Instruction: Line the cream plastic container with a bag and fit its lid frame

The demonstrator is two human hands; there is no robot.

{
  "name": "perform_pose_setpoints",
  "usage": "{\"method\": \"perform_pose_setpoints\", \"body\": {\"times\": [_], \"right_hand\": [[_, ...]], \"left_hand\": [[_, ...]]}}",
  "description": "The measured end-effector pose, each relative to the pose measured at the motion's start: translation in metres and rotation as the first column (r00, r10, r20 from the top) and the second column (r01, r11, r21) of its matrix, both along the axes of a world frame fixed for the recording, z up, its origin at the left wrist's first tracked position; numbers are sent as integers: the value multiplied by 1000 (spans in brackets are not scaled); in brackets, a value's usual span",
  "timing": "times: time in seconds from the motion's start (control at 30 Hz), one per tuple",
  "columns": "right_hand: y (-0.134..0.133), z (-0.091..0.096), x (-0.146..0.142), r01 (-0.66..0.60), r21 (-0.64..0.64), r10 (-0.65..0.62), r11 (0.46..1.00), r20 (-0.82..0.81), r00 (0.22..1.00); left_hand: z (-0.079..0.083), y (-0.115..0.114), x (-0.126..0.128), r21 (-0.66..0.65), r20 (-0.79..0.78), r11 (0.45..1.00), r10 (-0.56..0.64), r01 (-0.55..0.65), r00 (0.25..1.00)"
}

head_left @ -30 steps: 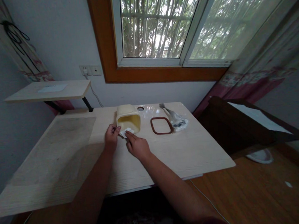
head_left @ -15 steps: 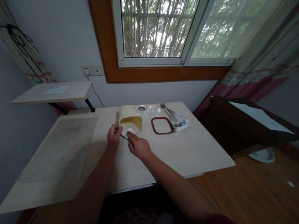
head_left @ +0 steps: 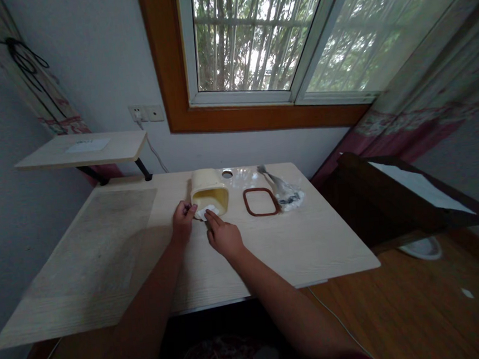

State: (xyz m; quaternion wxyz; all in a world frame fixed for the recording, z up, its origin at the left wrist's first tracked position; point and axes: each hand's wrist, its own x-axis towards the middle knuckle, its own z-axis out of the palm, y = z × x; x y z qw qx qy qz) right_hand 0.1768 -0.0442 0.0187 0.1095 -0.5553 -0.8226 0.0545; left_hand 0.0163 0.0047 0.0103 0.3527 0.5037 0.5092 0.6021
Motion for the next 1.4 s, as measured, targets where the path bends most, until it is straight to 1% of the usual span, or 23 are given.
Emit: {"method": "perform_pose_setpoints", "body": {"times": [0.1,0.2,0.27,0.4,0.57,0.7,0.8,0.93,1.0,1.07,1.2,1.3,1.4], "right_hand": [[2,-1,-1,48,12,-48,999,18,999],[4,-3,-1,63,27,-64,998,26,998],[5,-4,-2,46,34,-47,998,31,998],[7,-6,-6,-33,43,32,999,18,999],[7,-6,-13,-91,49,93,995,-29,995],[5,-5,-9,-102,51,103,993,-9,995],[5,-4,1,-65,53,62,996,43,997],[9,-3,15,60,68,-67,996,97,993],[10,-4,17,110,83,-119,990,109,987],[10,-5,15,133,95,-143,987,108,984],[6,-5,5,89,78,-96,993,88,992],[5,-5,1,36,60,-40,998,72,997],[6,-5,1,10,60,-13,998,49,999]], "left_hand": [[-1,1,0,2,-12,1000,12,-12,1000],[-2,2,0,-2,4,1000,6,-6,1000],[-3,1,0,-9,18,1000,-13,13,1000],[-4,1,0,-19,15,999,-38,39,999],[-8,3,-2,-11,-24,1000,-9,9,1000],[-8,3,-3,-6,4,1000,-4,4,1000],[-8,4,-3,-13,10,1000,-9,9,1000],[-12,7,-2,-5,13,1000,27,-27,1000],[-15,8,-1,-5,25,999,35,-35,999],[-16,9,-1,-1,32,999,40,-40,999],[-16,7,-3,8,44,998,61,-61,997],[-14,5,-5,-3,54,999,44,-44,998],[-9,2,-5,-6,74,999,39,-38,997]]}}
